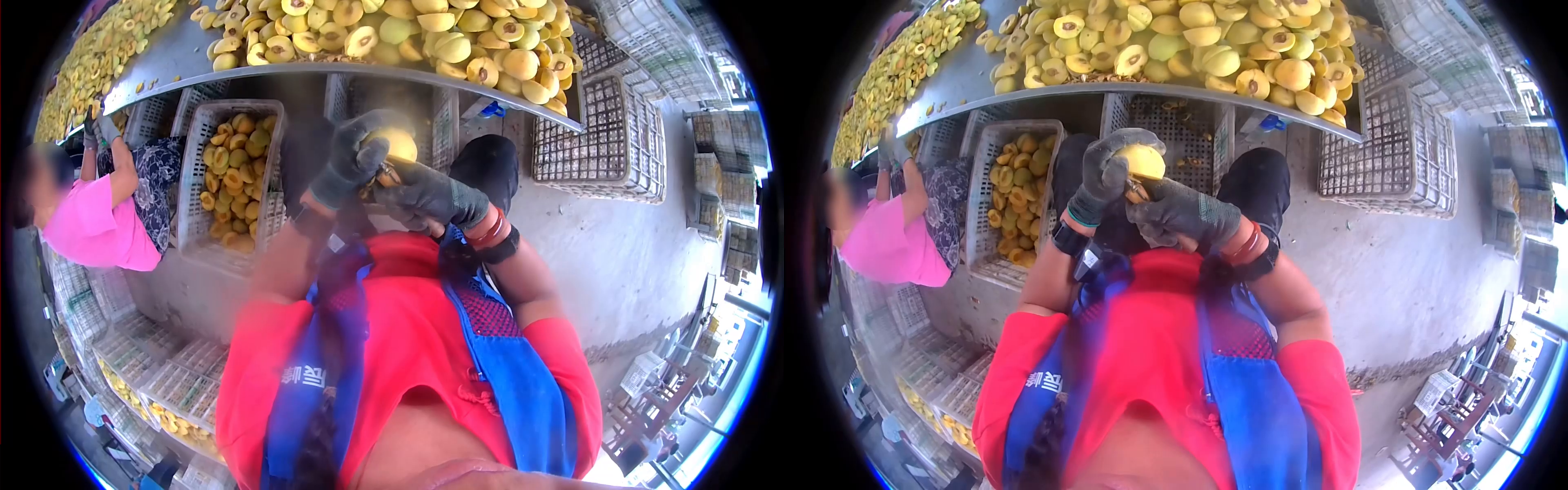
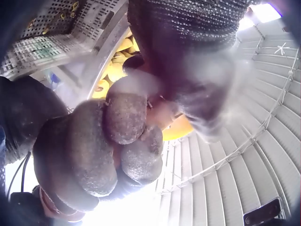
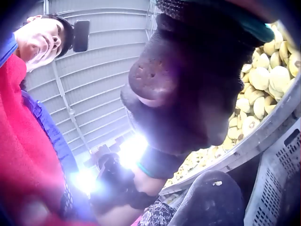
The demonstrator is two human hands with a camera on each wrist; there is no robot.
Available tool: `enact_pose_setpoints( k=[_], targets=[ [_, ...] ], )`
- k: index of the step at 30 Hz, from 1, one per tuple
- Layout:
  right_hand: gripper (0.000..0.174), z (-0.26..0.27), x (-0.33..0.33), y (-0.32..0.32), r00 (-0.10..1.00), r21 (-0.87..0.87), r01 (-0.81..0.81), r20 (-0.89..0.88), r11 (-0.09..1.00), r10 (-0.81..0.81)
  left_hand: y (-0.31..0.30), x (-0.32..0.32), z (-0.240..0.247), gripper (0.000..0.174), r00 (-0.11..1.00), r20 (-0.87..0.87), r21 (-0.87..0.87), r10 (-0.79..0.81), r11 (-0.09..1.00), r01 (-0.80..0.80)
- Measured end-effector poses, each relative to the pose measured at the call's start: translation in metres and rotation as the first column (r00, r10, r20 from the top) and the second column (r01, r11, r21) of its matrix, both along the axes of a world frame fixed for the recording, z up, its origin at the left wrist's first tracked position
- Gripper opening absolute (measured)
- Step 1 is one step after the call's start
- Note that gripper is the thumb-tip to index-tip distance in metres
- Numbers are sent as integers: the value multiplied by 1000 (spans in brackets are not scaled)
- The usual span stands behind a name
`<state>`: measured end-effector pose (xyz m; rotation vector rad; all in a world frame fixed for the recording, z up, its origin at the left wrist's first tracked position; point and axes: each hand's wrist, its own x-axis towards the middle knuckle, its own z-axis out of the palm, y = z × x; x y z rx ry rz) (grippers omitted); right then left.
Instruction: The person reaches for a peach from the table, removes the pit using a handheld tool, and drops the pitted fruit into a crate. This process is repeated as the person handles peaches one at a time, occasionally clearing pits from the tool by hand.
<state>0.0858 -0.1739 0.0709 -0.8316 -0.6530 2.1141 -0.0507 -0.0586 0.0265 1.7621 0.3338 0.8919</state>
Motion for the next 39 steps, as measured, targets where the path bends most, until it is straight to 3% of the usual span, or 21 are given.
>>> enact_pose_setpoints(
  k=[1, 4, 5, 6, 8, 10, 11, 13, 14, 15, 17, 19, 21, 23, 25, 27, 30, 32, 36, 37, 39],
  targets=[
    [11, 4, -1, 2, 1000, -12, -13, 14, 1000, 14, 1, -2, 0, 68, 1000, -8, -12, -22, 1000, 22],
    [13, 0, -6, 4, 983, 24, -80, 169, 996, 75, 3, -11, 5, 65, 979, 65, -297, 193, 940, -166],
    [14, -3, -7, 4, 966, 46, -108, 242, 993, 94, 7, -27, 5, 52, 921, -65, 92, 385, 921, -379],
    [14, -5, -8, 3, 958, 83, -78, 283, 993, 52, 13, -42, 5, 44, 756, -105, 458, 646, 706, -540],
    [15, -9, -7, -3, 931, 162, -19, 361, 987, -41, 38, -88, -12, 40, 505, 23, 752, 863, 318, -577],
    [15, -44, -14, -4, 682, 603, 90, 543, 793, -490, 79, -166, -33, 32, 291, -92, 928, 952, 188, -321],
    [16, -55, -15, -5, 495, 781, 64, 516, 622, -699, 62, -154, 12, 41, 12, -513, 553, 858, 342, -759],
    [15, -57, -4, -3, 765, 267, 251, 534, 931, -359, 78, -201, -15, 48, -92, -474, 703, 876, 313, -638],
    [15, -58, -1, 1, 881, -44, 242, 428, 969, -201, 87, -217, -23, 52, -144, -442, 770, 886, 292, -568],
    [15, -60, -2, 3, 859, -31, 232, 475, 972, -189, 87, -202, -16, 49, -36, -370, 729, 928, 266, -630],
    [15, -66, -4, 9, 805, -10, 198, 572, 980, -157, 111, -171, -30, 47, 212, -262, 637, 941, 334, -695],
    [14, -67, -4, 11, 814, 31, 233, 541, 972, -213, 121, -110, -15, 45, 471, -328, 501, 819, 574, -648],
    [14, -63, -1, 13, 791, 57, 242, 567, 969, -230, 134, -48, -4, 48, 403, -621, 488, 672, 734, -472],
    [15, -53, 3, 14, 736, 62, 222, 644, 973, -209, 161, 1, -27, 50, 430, -577, 588, 695, 718, -372],
    [15, -61, 1, 9, 730, 101, 279, 624, 955, -279, 190, 42, -49, 65, 325, -721, 557, 612, 791, -253],
    [17, -58, 3, 1, 752, 82, 316, 585, 945, -302, 197, 65, -60, 63, 289, -741, 565, 606, 796, -220],
    [19, -83, 8, -1, 585, 288, 229, 723, 930, -368, 198, 78, -60, 57, 236, -767, 558, 597, 802, -216],
    [20, -84, 13, -2, 556, 333, 186, 740, 924, -379, 196, 77, -55, 55, 221, -790, 518, 572, 815, -259],
    [21, -56, 14, 4, 551, 238, 196, 776, 951, -308, 195, 72, -71, 55, 368, -609, 581, 702, 711, -395],
    [21, -59, 13, 6, 451, 374, 182, 790, 910, -415, 192, 70, -68, 52, 437, -600, 502, 671, 740, -448],
    [21, -66, 10, 10, 248, 611, 109, 747, 784, -617, 183, 59, -63, 55, 703, -329, 421, 631, 764, -489]
  ],
)
